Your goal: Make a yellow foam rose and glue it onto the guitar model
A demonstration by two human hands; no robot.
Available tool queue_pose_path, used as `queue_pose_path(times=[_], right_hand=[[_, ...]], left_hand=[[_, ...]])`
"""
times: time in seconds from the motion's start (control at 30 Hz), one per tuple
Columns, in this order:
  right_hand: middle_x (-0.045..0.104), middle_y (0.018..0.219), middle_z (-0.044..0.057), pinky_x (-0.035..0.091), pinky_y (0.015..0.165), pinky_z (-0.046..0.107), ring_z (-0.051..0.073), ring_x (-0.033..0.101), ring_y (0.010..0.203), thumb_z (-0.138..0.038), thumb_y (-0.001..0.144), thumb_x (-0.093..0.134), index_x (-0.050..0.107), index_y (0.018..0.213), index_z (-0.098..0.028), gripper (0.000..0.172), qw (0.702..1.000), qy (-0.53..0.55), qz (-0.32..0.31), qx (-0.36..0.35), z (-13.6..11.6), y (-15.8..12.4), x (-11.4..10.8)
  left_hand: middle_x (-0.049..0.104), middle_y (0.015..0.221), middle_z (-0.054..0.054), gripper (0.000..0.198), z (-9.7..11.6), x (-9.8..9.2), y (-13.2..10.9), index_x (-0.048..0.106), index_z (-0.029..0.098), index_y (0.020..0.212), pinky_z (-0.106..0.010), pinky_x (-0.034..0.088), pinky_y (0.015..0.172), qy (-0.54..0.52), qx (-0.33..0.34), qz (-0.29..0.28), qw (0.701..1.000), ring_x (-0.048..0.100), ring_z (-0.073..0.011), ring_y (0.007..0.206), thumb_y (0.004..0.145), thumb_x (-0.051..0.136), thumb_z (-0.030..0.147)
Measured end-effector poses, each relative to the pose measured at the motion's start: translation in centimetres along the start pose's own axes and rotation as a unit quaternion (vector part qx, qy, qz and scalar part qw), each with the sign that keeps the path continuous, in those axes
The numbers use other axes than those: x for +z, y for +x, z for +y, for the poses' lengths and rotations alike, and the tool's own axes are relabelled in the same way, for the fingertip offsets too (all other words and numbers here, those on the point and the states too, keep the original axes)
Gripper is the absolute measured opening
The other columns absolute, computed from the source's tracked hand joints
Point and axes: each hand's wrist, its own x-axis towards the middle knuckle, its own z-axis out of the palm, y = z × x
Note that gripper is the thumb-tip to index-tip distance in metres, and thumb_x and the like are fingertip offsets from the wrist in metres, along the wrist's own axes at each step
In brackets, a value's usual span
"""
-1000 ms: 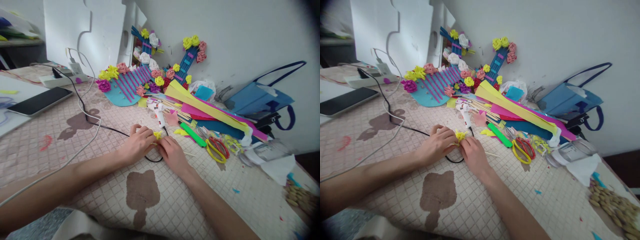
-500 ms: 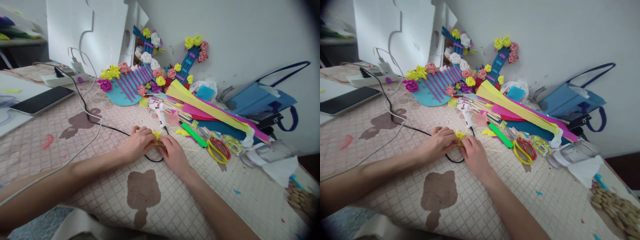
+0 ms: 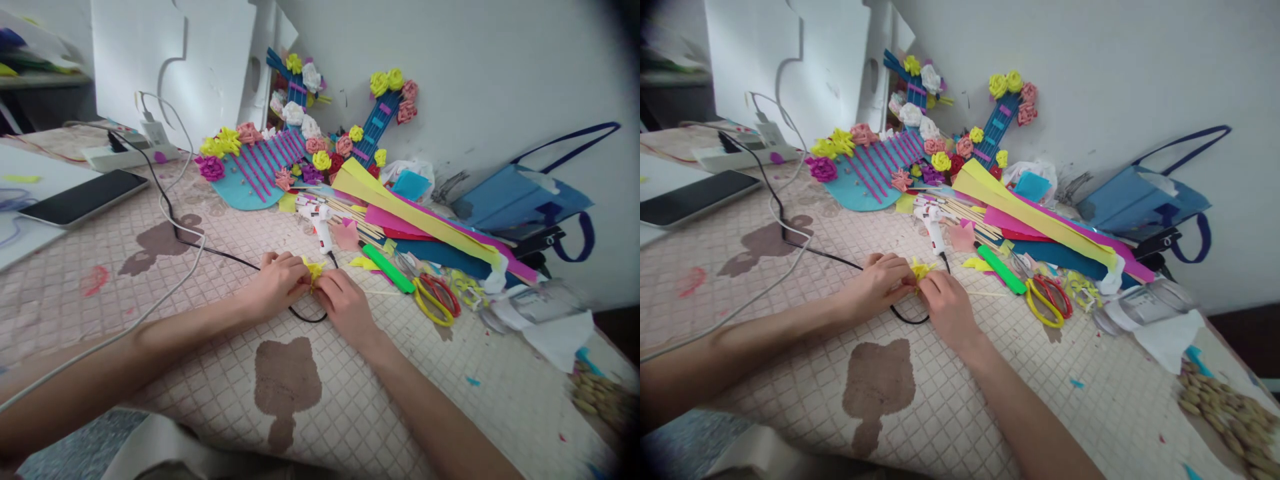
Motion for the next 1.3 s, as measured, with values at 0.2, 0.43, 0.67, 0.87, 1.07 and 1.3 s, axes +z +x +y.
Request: queue_pose_path(times=[0.2, 0.43, 0.67, 0.87, 1.07, 1.3], right_hand=[[0.059, 0.089, 0.008, 0.048, 0.076, 0.036, 0.021, 0.055, 0.087, -0.014, 0.092, 0.042, 0.059, 0.087, -0.019, 0.018, 1.0, -0.015, -0.008, 0.013, -0.23, 0.13, -0.08], [0.059, 0.087, 0.009, 0.047, 0.073, 0.035, 0.022, 0.054, 0.084, -0.016, 0.094, 0.04, 0.058, 0.087, -0.017, 0.019, 0.999, -0.038, -0.022, 0.019, -0.19, 0.0, -0.04], [0.058, 0.091, 0.008, 0.047, 0.074, 0.034, 0.021, 0.054, 0.086, -0.019, 0.094, 0.041, 0.056, 0.092, -0.018, 0.015, 0.999, -0.01, -0.013, 0.036, -0.14, -0.17, 0.06], [0.058, 0.09, 0.007, 0.047, 0.074, 0.034, 0.02, 0.054, 0.085, -0.016, 0.092, 0.044, 0.055, 0.086, -0.018, 0.013, 0.999, -0.012, -0.014, 0.032, -0.05, -0.18, 0.03], [0.059, 0.089, 0.008, 0.046, 0.074, 0.033, 0.02, 0.054, 0.084, -0.016, 0.093, 0.042, 0.056, 0.087, -0.017, 0.016, 0.999, -0.032, -0.015, 0.023, -0.16, -0.03, -0.05], [0.059, 0.089, 0.007, 0.044, 0.074, 0.034, 0.021, 0.053, 0.085, -0.016, 0.093, 0.042, 0.056, 0.09, -0.018, 0.015, 0.999, -0.03, 0.001, 0.02, -0.32, -0.11, -0.24]], left_hand=[[0.061, 0.086, -0.003, 0.005, 0.37, -0.12, -0.27, 0.058, 0.018, 0.084, -0.038, 0.031, 0.083, 0.021, 0.021, 0.023, 0.999, 0.051, -0.0194, 0.089, 0.086, 0.054, 0.02], [0.06, 0.09, -0.003, 0.006, 0.56, -0.07, -0.28, 0.059, 0.019, 0.088, -0.04, 0.028, 0.089, 0.07, 0.04, 0.027, 0.996, 0.05, -0.02, 0.093, 0.087, 0.053, 0.021], [0.06, 0.086, -0.003, 0.013, 0.81, -0.38, -0.19, 0.058, 0.018, 0.084, -0.041, 0.027, 0.089, 0.095, 0.054, 0.034, 0.993, 0.05, -0.0185, 0.088, 0.091, 0.047, 0.018], [0.059, 0.084, -0.003, 0.016, 0.91, -0.39, -0.22, 0.058, 0.017, 0.082, -0.041, 0.027, 0.09, 0.103, 0.045, 0.024, 0.993, 0.05, -0.0182, 0.086, 0.092, 0.044, 0.017], [0.06, 0.088, -0.003, 0.009, 0.87, -0.35, -0.28, 0.059, 0.017, 0.086, -0.041, 0.028, 0.088, 0.088, 0.04, 0.042, 0.994, 0.051, -0.0198, 0.091, 0.089, 0.051, 0.021], [0.06, 0.085, -0.002, 0.012, 0.8, -0.34, -0.28, 0.057, 0.017, 0.083, -0.041, 0.027, 0.089, 0.102, 0.048, 0.046, 0.993, 0.051, -0.0181, 0.087, 0.09, 0.048, 0.017]])
